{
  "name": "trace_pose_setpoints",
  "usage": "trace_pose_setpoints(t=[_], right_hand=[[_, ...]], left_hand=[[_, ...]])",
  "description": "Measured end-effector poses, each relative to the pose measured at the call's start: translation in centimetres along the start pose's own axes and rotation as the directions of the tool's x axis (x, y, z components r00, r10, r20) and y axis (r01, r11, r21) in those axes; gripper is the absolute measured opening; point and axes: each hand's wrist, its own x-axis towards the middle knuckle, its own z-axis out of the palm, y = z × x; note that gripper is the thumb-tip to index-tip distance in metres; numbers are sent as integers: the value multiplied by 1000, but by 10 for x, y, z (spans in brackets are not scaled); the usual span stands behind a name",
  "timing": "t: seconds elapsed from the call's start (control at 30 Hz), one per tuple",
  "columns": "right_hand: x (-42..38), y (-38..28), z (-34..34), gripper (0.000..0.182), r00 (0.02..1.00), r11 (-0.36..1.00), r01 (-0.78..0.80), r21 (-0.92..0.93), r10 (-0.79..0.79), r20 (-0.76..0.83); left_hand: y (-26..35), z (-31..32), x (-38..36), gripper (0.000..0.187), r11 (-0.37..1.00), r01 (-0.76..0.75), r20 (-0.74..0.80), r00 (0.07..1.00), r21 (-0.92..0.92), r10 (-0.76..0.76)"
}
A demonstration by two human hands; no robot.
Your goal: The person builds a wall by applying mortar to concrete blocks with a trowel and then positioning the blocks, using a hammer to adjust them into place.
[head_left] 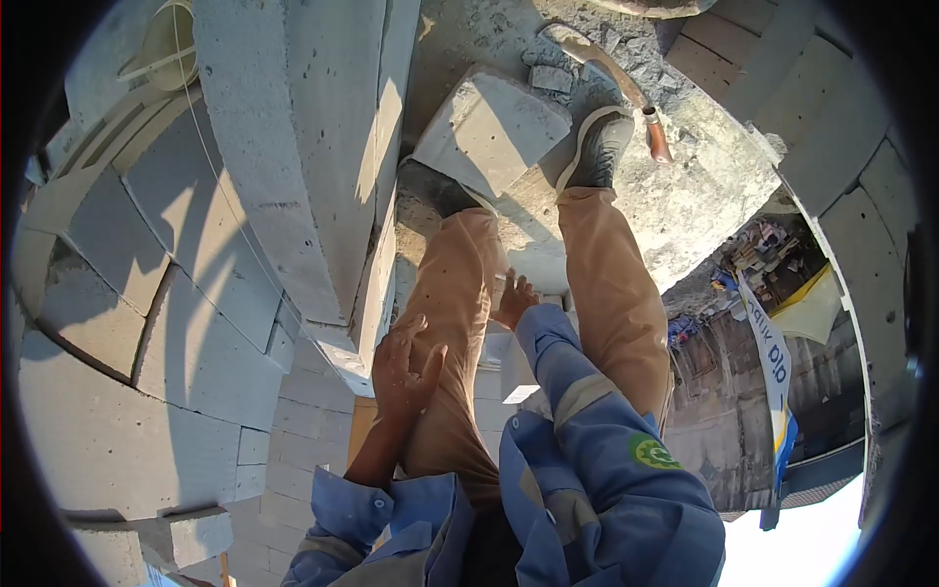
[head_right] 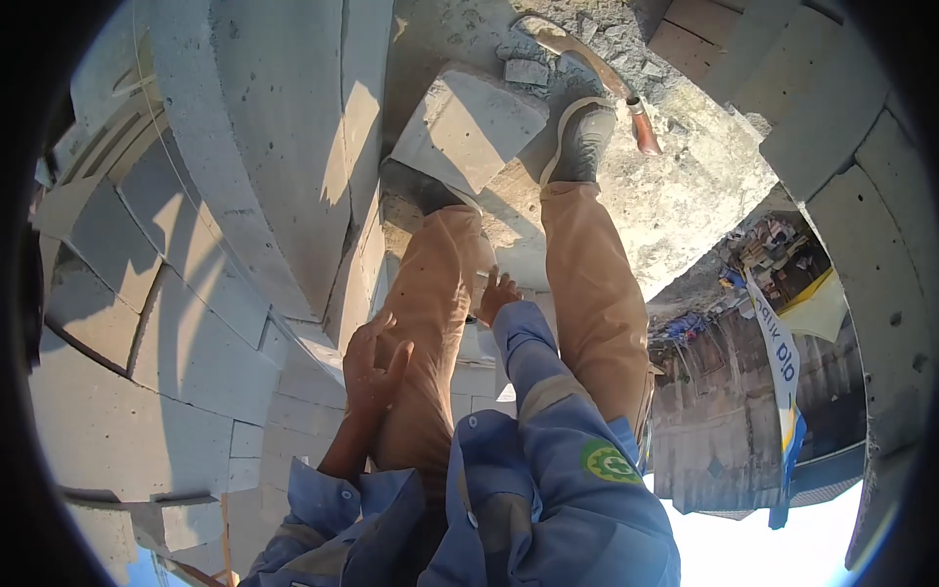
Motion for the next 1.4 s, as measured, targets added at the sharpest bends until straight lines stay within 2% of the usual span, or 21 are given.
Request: trace_pose_setpoints(t=[0.07, 0.17, 0.33, 0.4, 0.47, 0.53, 0.57, 0.6, 0.67, 0.7, 0.73, 0.8, 0.87, 0.93, 1.0, 1.07, 1.13, 1.2, 1.27, 1.33, 1.4], right_hand=[[30, 4, 24, 76, 992, 993, 32, 113, -18, -125], [43, 20, 17, 29, 990, 988, 138, 74, -139, 4], [29, 3, -53, 28, 963, 953, 218, -208, -245, -114], [30, -6, -84, 27, 890, 794, 295, -531, -431, -151], [29, -12, -104, 25, 891, 776, 229, -588, -410, -195], [13, -11, -118, 25, 770, 594, 191, -782, -585, -256], [5, -8, -118, 23, 666, 661, 293, -691, -660, -349], [-6, -8, -116, 23, 672, 654, 290, -699, -659, -338], [-30, -10, -110, 23, 711, 711, 484, -510, -659, -245], [-42, -9, -110, 38, 870, 830, 389, -400, -474, -138], [-46, -2, -101, 38, 874, 833, 384, -399, -467, -133], [-43, 14, -84, 48, 769, 889, 276, -365, -433, -471], [-35, 14, -80, 63, 726, 894, 313, -319, -442, -527], [-32, 16, -73, 66, 545, 914, 271, -301, -404, -735], [-34, 27, -68, 65, 572, 950, 267, -163, -292, -767], [-15, 54, -52, 65, 756, 981, -106, 160, 184, -628], [17, 85, -42, 69, 847, 988, -155, -18, 123, -517], [56, 116, -31, 60, 791, 933, -197, -301, -29, -611], [88, 135, -20, 46, 914, 785, -228, -576, -31, -404], [70, 100, -67, 41, 993, 768, -118, -630, 78, -91], [97, 131, -27, 23, 988, 826, -60, -561, -30, -150]], left_hand=[[-9, -5, 2, 46, 976, 193, 38, 981, -101, -190], [-11, -6, 6, 47, 990, 117, 95, 989, -82, -109], [-20, -11, 8, 46, 999, 20, 87, 996, -31, -17], [-25, -13, 6, 46, 999, 26, 87, 996, -18, -25], [-32, -11, 4, 45, 999, -1, 65, 998, -39, 4], [-34, -10, -1, 45, 999, 26, 71, 997, -47, -22], [-34, -6, -1, 45, 998, 46, 65, 997, -46, -43], [-34, -4, -3, 45, 997, 52, 67, 997, -61, -48], [-35, -1, -4, 46, 998, 7, 57, 998, -60, -3], [-33, 0, -5, 46, 998, 22, 63, 998, -66, -18], [-31, 2, -7, 46, 997, 24, 71, 997, -72, -19], [-30, 5, -5, 43, 986, 64, 65, 996, -154, -55], [-29, 8, -9, 44, 984, 87, 76, 994, -155, -76], [-28, 10, -11, 44, 981, 118, 95, 990, -155, -104], [-23, 13, -12, 46, 989, 99, 125, 988, -105, -86], [-22, 19, -14, 47, 988, 94, 125, 989, -125, -78], [-22, 18, -17, 47, 988, 102, 126, 988, -120, -87], [-20, 19, -19, 45, 981, 113, 130, 987, -159, -93], [-21, 17, -23, 45, 985, 129, 102, 988, -112, -118], [-20, 23, -26, 46, 984, 130, 112, 987, -126, -116], [-23, 25, -22, 49, 991, 89, 90, 993, -100, -80]])
